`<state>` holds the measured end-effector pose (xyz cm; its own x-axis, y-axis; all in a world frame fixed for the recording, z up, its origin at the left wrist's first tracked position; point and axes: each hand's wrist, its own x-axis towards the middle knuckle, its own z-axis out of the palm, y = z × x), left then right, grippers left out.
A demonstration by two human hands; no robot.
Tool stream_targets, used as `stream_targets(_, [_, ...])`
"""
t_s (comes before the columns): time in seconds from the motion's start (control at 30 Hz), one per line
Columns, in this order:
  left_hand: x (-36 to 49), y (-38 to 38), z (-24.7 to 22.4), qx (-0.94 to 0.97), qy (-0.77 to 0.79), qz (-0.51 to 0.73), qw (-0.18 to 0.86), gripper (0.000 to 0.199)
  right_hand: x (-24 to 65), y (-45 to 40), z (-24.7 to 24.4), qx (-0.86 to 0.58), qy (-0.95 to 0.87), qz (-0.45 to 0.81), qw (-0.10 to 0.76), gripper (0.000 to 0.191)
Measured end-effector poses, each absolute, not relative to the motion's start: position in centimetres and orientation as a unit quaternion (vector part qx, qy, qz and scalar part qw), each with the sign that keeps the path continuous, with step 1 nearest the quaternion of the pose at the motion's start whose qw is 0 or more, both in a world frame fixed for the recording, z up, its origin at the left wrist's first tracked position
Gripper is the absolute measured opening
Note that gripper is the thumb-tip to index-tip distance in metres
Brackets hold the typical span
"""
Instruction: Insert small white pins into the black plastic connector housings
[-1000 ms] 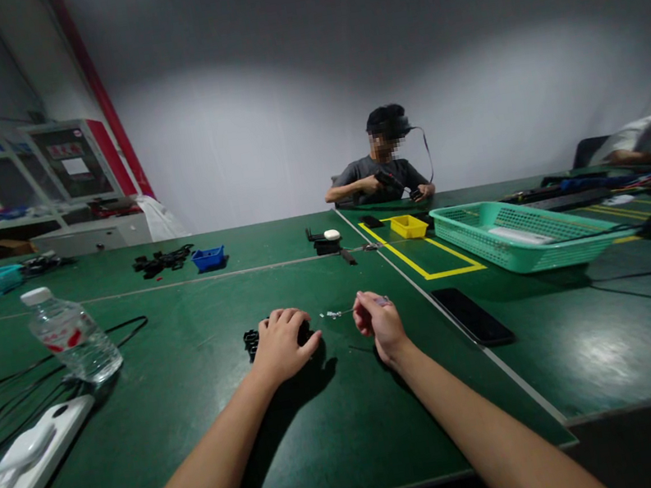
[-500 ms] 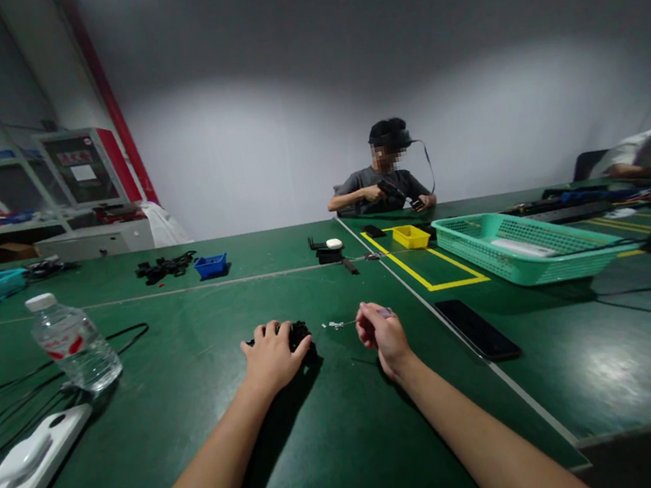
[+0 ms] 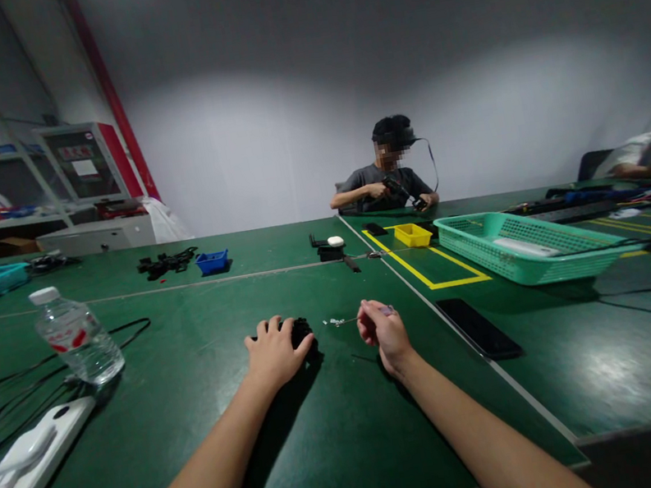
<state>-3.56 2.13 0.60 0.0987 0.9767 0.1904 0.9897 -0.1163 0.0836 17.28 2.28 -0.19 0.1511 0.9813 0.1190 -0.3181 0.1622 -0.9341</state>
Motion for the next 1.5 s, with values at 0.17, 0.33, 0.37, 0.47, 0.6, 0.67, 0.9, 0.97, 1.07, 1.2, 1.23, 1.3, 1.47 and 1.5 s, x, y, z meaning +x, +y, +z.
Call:
stream_targets(0.17, [-3.7,2.2,0.7,-0.737,-0.666,-0.108,0.040,0.059,17.3,2.2,-0.2,-0.402,-0.415,0.505,0.641,0.035])
stream_targets(0.33, [-4.2,2.6,0.8,-0.719,-0.685,-0.110,0.043,0.058,17.3,2.1,0.0,-0.405,-0.416,0.504,0.639,0.035])
stream_targets(0.37, [-4.3,2.7,0.8,-0.715,-0.689,-0.108,0.044,0.058,17.3,2.1,0.0,-0.406,-0.416,0.504,0.639,0.035])
stream_targets(0.47, [-4.9,3.0,1.1,-0.701,-0.703,-0.103,0.054,0.059,17.3,2.1,0.0,-0.407,-0.416,0.504,0.638,0.036])
stream_targets(0.6, [-6.0,3.4,1.5,-0.678,-0.724,-0.105,0.076,0.059,17.3,2.1,0.1,-0.411,-0.411,0.503,0.640,0.037])
stream_targets(0.67, [-6.4,3.6,1.6,-0.669,-0.733,-0.098,0.070,0.058,17.2,2.1,0.1,-0.412,-0.411,0.502,0.640,0.037])
stream_targets(0.9, [-6.7,3.8,1.7,-0.671,-0.734,-0.096,0.049,0.052,17.3,2.1,0.0,-0.411,-0.414,0.501,0.639,0.037])
stream_targets(0.97, [-6.7,3.8,1.7,-0.679,-0.726,-0.101,0.053,0.049,17.3,2.1,0.0,-0.410,-0.415,0.502,0.638,0.037])
stream_targets(1.07, [-6.6,3.7,1.6,-0.690,-0.717,-0.091,0.043,0.049,17.2,2.0,0.1,-0.411,-0.418,0.501,0.637,0.036])
stream_targets(1.2, [-6.5,3.7,1.4,-0.698,-0.712,-0.075,0.020,0.052,17.2,2.0,0.2,-0.416,-0.420,0.498,0.634,0.036])
stream_targets(1.23, [-6.5,3.7,1.4,-0.700,-0.710,-0.075,0.017,0.052,17.2,2.0,0.2,-0.416,-0.420,0.499,0.634,0.036])
stream_targets(1.3, [-6.4,3.8,1.4,-0.702,-0.708,-0.076,0.011,0.052,17.2,2.0,0.2,-0.415,-0.421,0.500,0.633,0.036])
stream_targets(1.47, [-6.4,3.8,1.4,-0.705,-0.704,-0.081,0.010,0.053,17.2,2.0,0.2,-0.416,-0.423,0.501,0.631,0.037])
stream_targets(1.5, [-6.5,3.8,1.4,-0.706,-0.703,-0.082,0.011,0.053,17.2,2.0,0.2,-0.416,-0.422,0.501,0.630,0.037])
